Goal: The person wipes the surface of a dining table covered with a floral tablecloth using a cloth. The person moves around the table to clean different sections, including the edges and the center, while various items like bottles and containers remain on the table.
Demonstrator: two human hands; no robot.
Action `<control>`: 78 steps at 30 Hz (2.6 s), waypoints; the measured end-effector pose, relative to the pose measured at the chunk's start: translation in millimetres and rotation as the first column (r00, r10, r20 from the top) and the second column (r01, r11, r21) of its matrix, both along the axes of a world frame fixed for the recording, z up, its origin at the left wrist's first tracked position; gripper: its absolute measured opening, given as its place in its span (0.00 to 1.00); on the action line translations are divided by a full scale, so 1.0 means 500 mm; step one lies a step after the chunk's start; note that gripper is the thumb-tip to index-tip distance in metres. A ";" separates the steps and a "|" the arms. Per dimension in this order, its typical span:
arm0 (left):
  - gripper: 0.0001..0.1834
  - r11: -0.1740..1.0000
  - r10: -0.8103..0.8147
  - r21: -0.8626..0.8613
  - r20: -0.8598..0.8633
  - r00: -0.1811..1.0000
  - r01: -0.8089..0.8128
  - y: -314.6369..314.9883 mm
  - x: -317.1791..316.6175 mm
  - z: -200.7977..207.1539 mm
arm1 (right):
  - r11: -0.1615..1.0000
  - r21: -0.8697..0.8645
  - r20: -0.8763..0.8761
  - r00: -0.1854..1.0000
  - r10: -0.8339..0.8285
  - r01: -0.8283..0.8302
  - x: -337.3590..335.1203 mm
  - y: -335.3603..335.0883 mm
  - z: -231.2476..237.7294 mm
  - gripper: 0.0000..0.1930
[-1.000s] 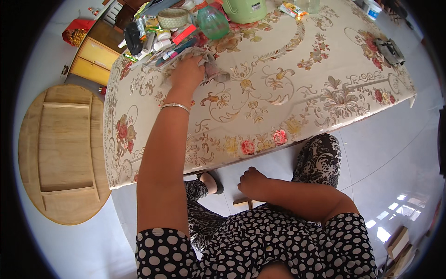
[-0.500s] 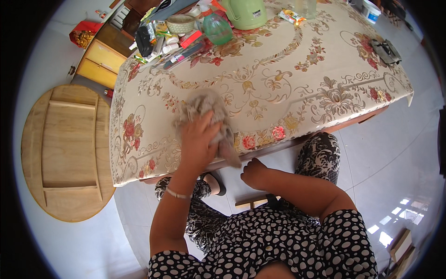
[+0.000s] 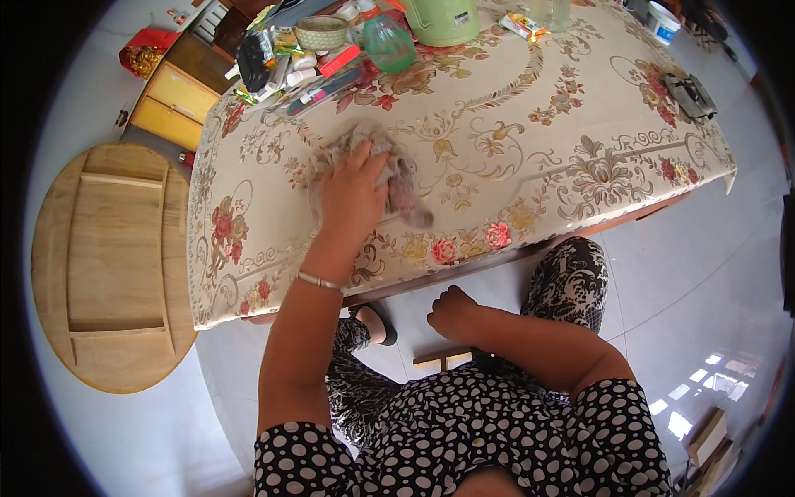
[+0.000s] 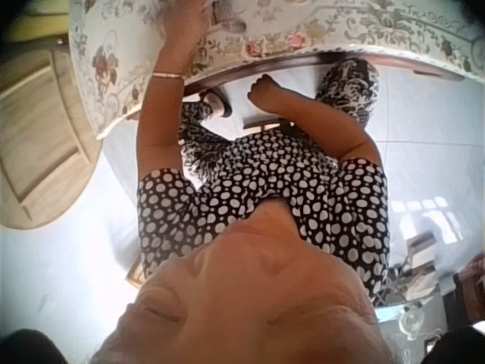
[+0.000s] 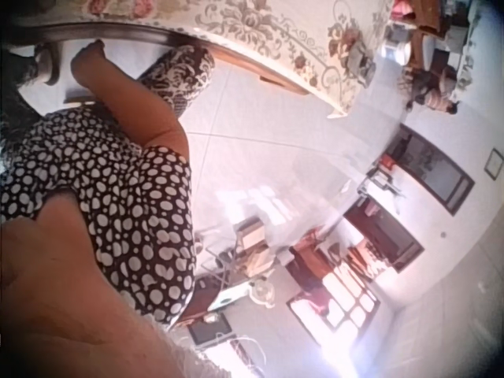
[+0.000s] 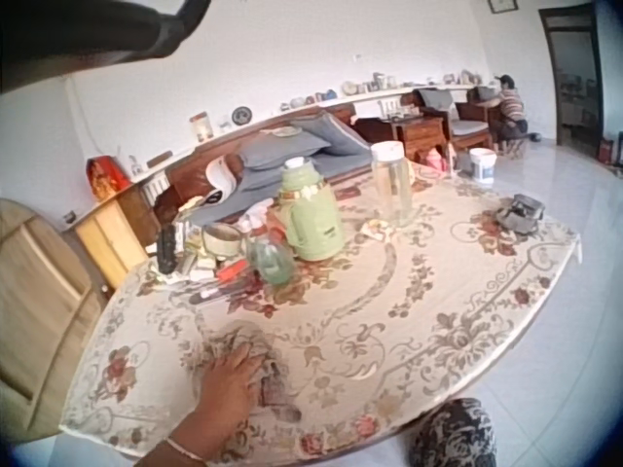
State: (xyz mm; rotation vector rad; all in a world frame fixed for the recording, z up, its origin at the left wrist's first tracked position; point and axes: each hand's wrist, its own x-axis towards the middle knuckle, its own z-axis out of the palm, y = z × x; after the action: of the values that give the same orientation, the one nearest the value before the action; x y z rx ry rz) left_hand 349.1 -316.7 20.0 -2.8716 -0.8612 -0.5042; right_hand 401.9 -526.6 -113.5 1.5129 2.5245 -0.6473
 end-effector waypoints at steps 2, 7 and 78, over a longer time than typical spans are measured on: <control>0.22 0.998 0.056 0.019 -0.031 0.998 -0.056 0.040 0.027 -0.002 | 0.999 -0.039 0.031 0.999 -0.014 0.015 0.004 0.003 0.023 0.09; 0.21 0.985 0.173 0.026 -0.098 0.980 -0.171 0.131 0.083 -0.006 | 0.999 -0.053 -0.001 1.000 -0.012 0.012 0.015 -0.003 0.047 0.08; 0.29 0.961 -0.267 -0.066 0.041 0.963 0.269 -0.108 0.057 0.023 | 0.999 -0.028 0.064 0.997 0.033 -0.031 0.004 0.029 0.023 0.10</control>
State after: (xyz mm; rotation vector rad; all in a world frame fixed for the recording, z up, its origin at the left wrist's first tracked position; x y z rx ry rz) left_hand 377.8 -370.6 31.3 -3.0717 -0.5029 -0.5553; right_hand 404.1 -512.0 -101.9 1.4574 2.4773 -0.6157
